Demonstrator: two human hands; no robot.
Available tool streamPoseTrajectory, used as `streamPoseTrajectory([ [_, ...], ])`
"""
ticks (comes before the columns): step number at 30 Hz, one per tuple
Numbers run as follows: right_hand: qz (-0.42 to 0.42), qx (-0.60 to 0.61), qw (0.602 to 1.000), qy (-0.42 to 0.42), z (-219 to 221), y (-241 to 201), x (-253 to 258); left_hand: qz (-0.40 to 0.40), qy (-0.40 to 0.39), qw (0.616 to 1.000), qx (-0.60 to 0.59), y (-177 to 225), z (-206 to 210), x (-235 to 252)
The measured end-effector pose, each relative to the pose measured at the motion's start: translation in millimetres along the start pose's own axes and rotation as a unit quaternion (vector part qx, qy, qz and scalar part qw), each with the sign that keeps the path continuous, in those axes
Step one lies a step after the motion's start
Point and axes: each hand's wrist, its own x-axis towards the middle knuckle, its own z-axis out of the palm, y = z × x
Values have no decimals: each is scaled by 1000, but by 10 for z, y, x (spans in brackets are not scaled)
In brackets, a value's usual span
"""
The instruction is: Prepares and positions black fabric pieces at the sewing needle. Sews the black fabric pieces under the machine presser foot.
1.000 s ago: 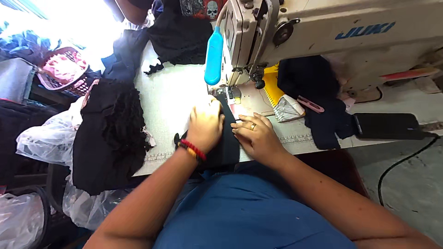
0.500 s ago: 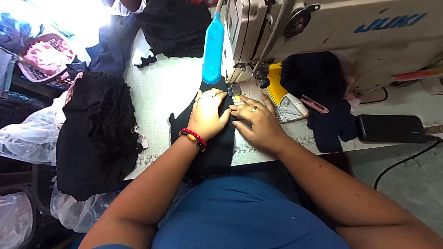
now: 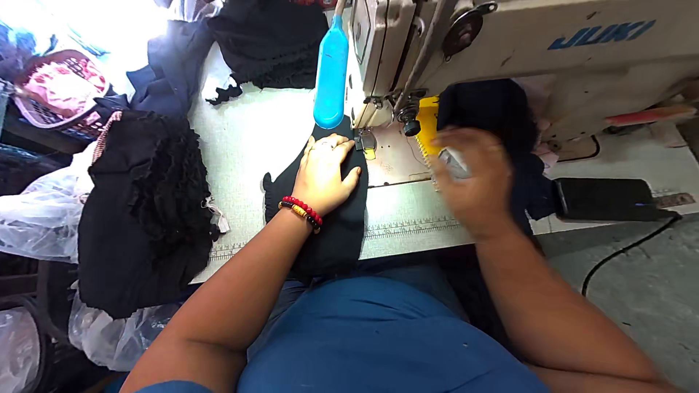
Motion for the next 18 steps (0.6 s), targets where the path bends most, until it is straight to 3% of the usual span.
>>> streamPoseTrajectory([
  [4, 152, -142, 971, 120, -636, 641, -75, 7, 11, 1000, -1, -5, 9, -4],
  [7, 224, -203, 944, 136, -860, 976, -127, 8, 7, 1000, 0, 2, -4, 1],
  [13, 213, -253, 940, 78, -917, 1252, -214, 8, 11, 1000, 5, 2, 2, 5],
  [18, 196, -244, 946, 82, -888, 1227, -222, 10, 14, 1000, 3, -4, 3, 10],
])
